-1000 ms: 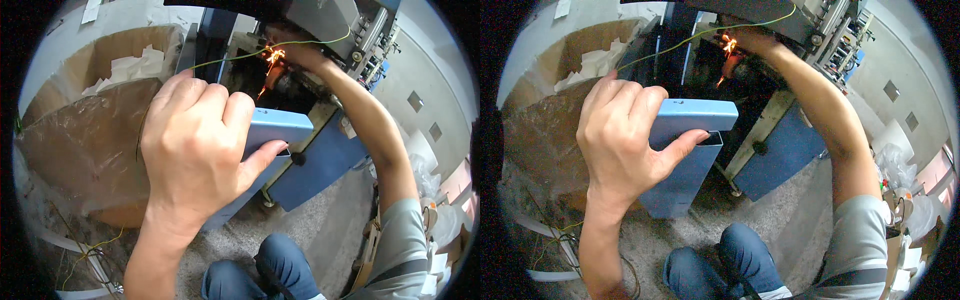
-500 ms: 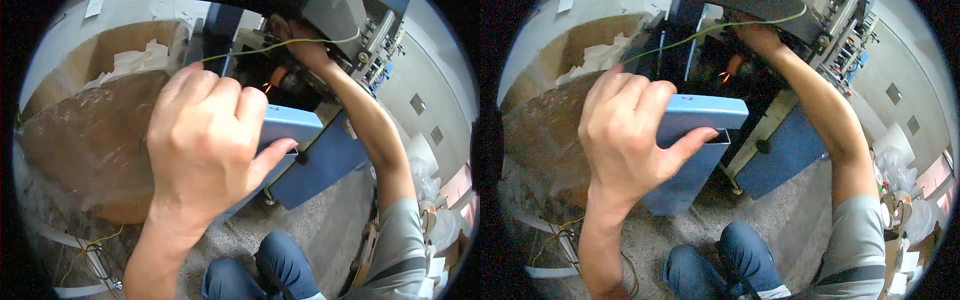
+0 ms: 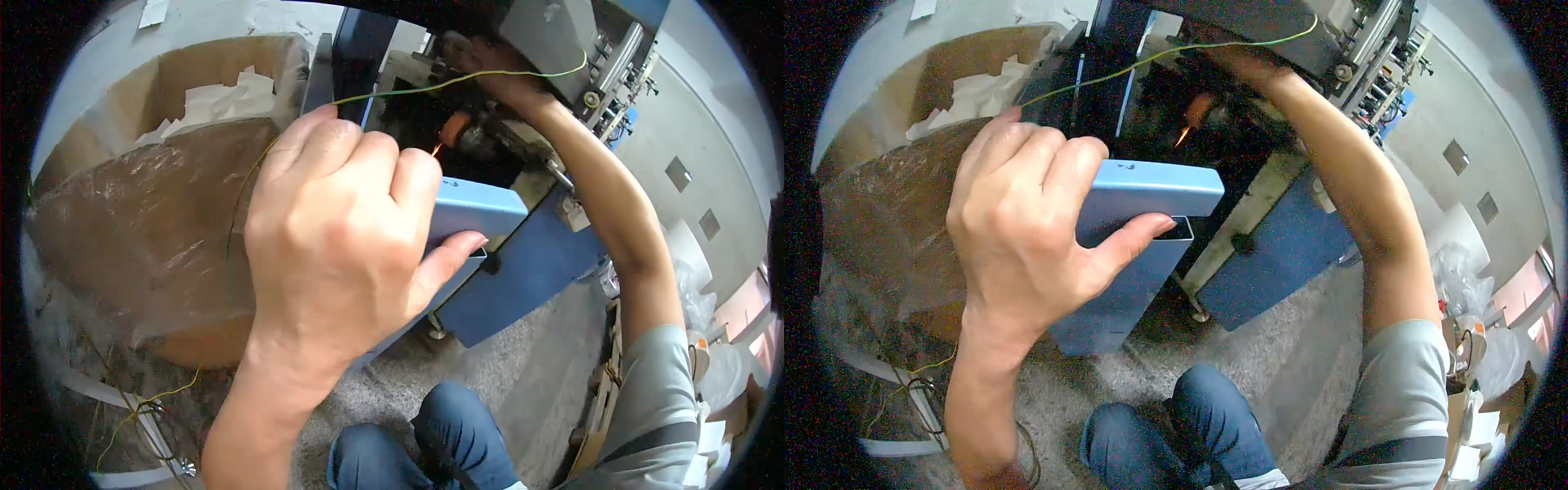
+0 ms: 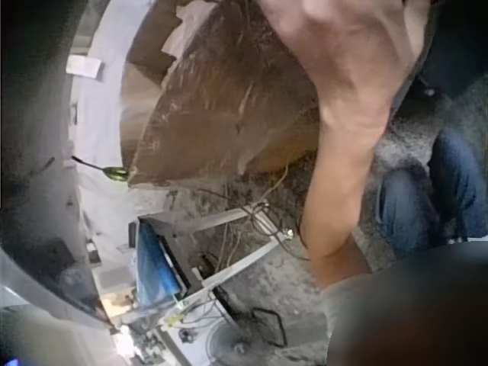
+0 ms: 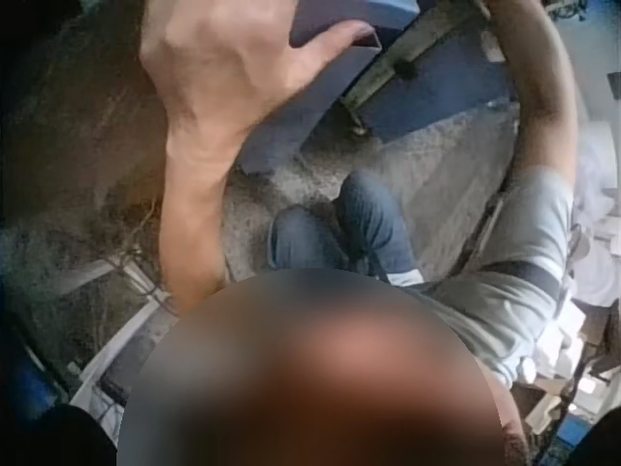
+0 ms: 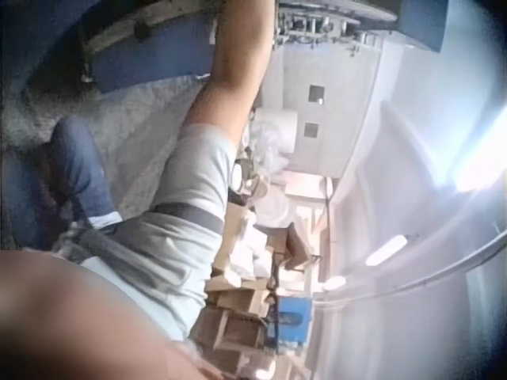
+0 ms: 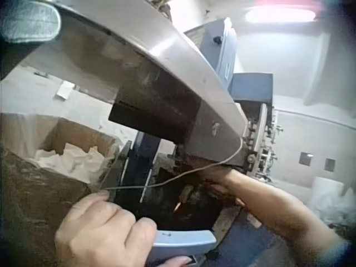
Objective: Maintaining and adjusting an industrial paper-processing machine, including sharpening a circular blade.
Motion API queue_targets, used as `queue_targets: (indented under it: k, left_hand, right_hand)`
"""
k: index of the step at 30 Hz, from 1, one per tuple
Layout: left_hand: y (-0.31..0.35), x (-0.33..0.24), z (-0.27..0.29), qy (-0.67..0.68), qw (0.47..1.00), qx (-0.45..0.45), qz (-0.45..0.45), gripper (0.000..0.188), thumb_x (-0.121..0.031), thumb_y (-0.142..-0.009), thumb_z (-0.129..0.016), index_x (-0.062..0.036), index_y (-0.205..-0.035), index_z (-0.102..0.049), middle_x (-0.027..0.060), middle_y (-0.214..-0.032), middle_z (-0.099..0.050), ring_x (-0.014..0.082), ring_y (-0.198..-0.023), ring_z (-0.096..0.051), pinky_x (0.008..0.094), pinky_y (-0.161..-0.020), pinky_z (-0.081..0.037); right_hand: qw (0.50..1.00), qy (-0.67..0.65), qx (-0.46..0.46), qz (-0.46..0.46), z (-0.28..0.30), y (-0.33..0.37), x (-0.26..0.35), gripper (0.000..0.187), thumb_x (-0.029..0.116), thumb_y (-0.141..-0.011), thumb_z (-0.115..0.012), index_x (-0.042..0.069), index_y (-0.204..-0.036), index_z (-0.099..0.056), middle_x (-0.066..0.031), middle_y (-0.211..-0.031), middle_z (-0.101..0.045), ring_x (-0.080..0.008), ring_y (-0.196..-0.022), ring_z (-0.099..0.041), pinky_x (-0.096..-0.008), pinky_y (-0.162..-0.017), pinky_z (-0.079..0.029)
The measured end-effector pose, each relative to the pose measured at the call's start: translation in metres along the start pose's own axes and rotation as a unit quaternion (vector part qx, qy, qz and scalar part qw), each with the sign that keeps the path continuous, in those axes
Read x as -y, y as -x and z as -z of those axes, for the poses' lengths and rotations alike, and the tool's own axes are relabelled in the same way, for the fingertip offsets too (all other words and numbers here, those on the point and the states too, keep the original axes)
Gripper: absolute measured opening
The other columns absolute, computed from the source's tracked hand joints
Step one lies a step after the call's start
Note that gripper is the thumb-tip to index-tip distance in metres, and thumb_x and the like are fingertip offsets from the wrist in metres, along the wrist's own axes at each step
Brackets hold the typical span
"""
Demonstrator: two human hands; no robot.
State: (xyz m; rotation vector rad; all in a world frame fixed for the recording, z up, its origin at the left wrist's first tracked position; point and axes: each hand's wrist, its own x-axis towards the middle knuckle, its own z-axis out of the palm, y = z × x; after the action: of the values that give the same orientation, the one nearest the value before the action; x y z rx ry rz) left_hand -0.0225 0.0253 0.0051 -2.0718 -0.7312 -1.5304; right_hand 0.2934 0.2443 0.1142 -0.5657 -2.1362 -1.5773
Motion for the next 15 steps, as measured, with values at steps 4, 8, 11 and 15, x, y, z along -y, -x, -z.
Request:
queue_targets:
  k: [4,8,11,15]
  left_hand:
    - [-0.001,-0.002,-0.002,0.006,1.000,-0.002,-0.008,0.053,-0.050,-0.064,-0.086,-0.0074,-0.086,-0.063,0.0103,-0.079,-0.056,0.0348,-0.079,-0.058,0.0460,-0.080,-0.051]
    - [0.004,0.001,-0.005,0.006,1.000,-0.006,0.000,0.053,-0.050,-0.064,-0.086,-0.0074,-0.086,-0.063,0.0100,-0.079,-0.056,0.0345,-0.080,-0.058,0.0458,-0.079,-0.051]
    - [0.003,0.000,-0.002,0.008,1.000,-0.007,0.004,0.052,-0.049,-0.065,-0.086,-0.0076,-0.086,-0.064,0.0108,-0.080,-0.057,0.0350,-0.082,-0.059,0.0468,-0.082,-0.052]
    - [0.001,-0.002,0.001,-0.002,1.000,0.007,0.002,0.052,-0.049,-0.065,-0.086,-0.0074,-0.087,-0.063,0.0109,-0.081,-0.057,0.0350,-0.083,-0.060,0.0476,-0.086,-0.052]
  right_hand:
    - [0.993,0.009,0.091,-0.077,0.021,0.003,0.014,0.037,0.042,-0.100,-0.062,0.008,-0.112,-0.061,-0.0249,-0.089,-0.067,-0.0434,-0.080,-0.067,-0.0530,-0.068,-0.050]
    - [0.941,-0.023,0.274,-0.196,0.048,-0.019,0.032,0.041,0.047,-0.104,-0.053,0.009,-0.117,-0.060,-0.0261,-0.095,-0.067,-0.0455,-0.085,-0.066,-0.0532,-0.074,-0.050]
    - [0.909,-0.205,0.209,-0.297,0.031,-0.006,0.008,0.041,0.043,-0.105,-0.052,0.009,-0.127,-0.059,-0.0252,-0.097,-0.070,-0.0465,-0.088,-0.067,-0.0522,-0.076,-0.052]
    - [0.939,0.290,0.160,0.090,0.012,0.017,0.016,0.036,0.035,-0.107,-0.045,0.012,-0.132,-0.057,-0.0237,-0.095,-0.068,-0.0455,-0.078,-0.065,-0.0512,-0.072,-0.051]
